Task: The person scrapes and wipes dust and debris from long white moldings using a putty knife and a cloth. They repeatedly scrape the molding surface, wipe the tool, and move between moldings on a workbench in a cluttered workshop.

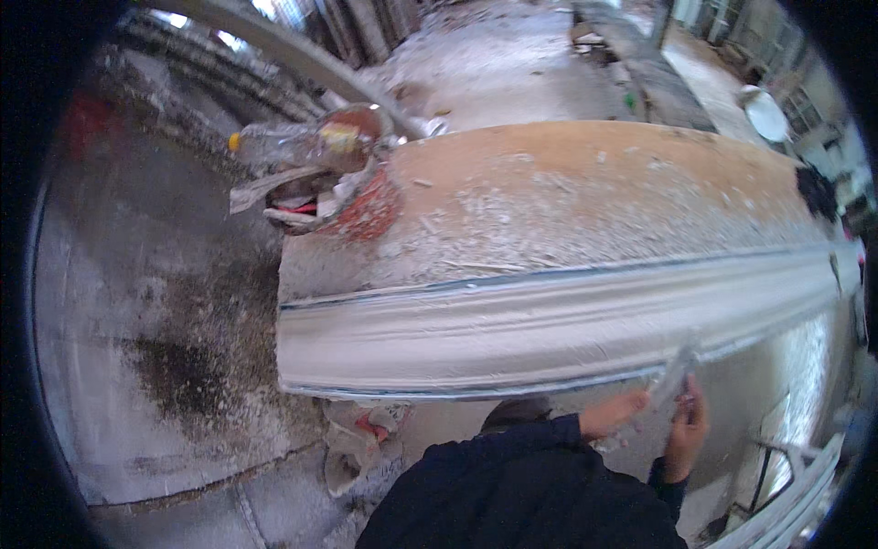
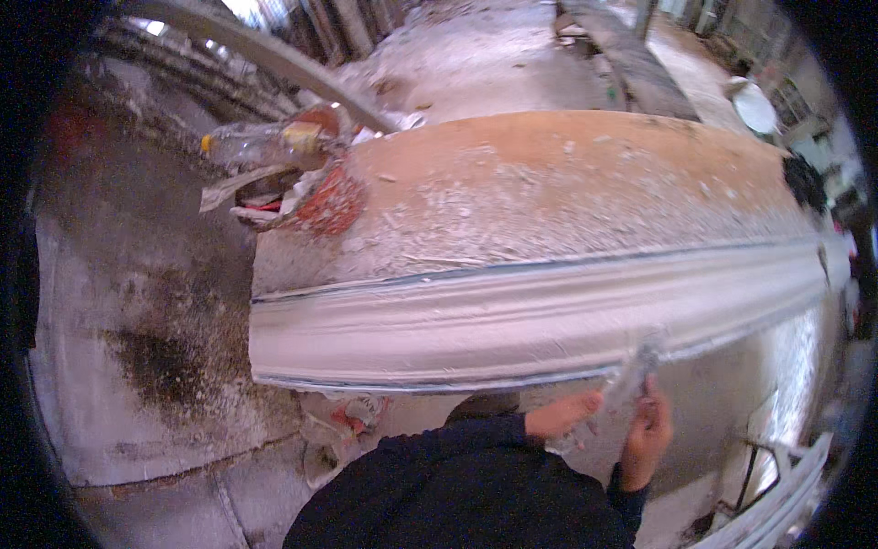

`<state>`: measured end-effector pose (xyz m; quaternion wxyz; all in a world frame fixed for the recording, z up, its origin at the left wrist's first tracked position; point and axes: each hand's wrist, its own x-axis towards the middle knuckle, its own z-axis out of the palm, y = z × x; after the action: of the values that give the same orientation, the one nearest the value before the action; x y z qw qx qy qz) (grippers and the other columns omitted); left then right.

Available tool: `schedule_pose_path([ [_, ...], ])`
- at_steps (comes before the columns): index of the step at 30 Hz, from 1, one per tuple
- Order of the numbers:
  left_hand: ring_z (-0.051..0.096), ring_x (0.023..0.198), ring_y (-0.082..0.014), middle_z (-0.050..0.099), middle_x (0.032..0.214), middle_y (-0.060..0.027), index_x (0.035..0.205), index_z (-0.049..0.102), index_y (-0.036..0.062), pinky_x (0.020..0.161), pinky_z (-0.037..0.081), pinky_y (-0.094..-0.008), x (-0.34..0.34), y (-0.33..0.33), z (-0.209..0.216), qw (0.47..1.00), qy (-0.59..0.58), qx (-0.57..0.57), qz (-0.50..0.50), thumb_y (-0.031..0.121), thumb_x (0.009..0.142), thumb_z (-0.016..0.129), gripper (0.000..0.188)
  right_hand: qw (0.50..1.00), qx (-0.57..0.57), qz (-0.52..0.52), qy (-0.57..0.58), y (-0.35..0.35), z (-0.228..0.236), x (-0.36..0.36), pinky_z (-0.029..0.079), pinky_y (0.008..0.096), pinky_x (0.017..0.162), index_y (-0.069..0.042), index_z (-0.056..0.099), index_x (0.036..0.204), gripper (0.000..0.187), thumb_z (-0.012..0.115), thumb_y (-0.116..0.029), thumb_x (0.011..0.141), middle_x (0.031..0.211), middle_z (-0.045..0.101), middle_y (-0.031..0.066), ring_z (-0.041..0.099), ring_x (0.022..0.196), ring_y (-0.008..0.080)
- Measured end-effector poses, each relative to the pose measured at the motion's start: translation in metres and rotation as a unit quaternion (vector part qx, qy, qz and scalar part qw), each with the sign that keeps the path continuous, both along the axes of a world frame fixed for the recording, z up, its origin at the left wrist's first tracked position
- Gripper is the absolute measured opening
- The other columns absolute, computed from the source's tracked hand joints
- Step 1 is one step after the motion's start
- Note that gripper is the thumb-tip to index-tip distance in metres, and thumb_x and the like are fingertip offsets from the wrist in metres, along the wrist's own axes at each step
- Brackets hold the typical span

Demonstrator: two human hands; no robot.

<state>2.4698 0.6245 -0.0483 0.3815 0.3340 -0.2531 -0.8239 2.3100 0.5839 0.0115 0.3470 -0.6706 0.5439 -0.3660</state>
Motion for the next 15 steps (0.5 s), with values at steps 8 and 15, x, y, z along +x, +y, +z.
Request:
schedule_pose_path([
  [8, 0.050, 0.088, -0.0124, 0.048, 0.109, -0.0048, 0.133, 0.033, 0.0084, 0.061, 0.050, -0.0240, 0.108, -0.067, 0.016, 0.975, 0.098, -0.011, 0.198, 0.063, 0.088, 0.032, 0.071, 0.989, 0.089, 0.086, 0.081, -0.101, 0.042, 0.102, 0.040, 0.0244, 0.073, -0.001, 0.055, 0.118, 0.030, 0.044, -0.003, 0.090, 0.103, 0.059, 0.0088, 0.050, 0.083, 0.0147],
  [15, 0.050, 0.090, -0.0117, 0.051, 0.102, -0.0052, 0.133, 0.034, 0.0075, 0.067, 0.048, -0.0256, 0.186, -0.087, 0.015, 0.966, 0.045, 0.022, 0.254, 0.061, 0.088, 0.034, 0.070, 0.960, 0.108, 0.237, 0.108, -0.125, 0.029, 0.195, 0.041, 0.0262, 0.072, -0.003, 0.059, 0.113, 0.037, 0.049, 0.010, 0.080, 0.086, 0.055, 0.0116, 0.054, 0.080, 0.0208],
])
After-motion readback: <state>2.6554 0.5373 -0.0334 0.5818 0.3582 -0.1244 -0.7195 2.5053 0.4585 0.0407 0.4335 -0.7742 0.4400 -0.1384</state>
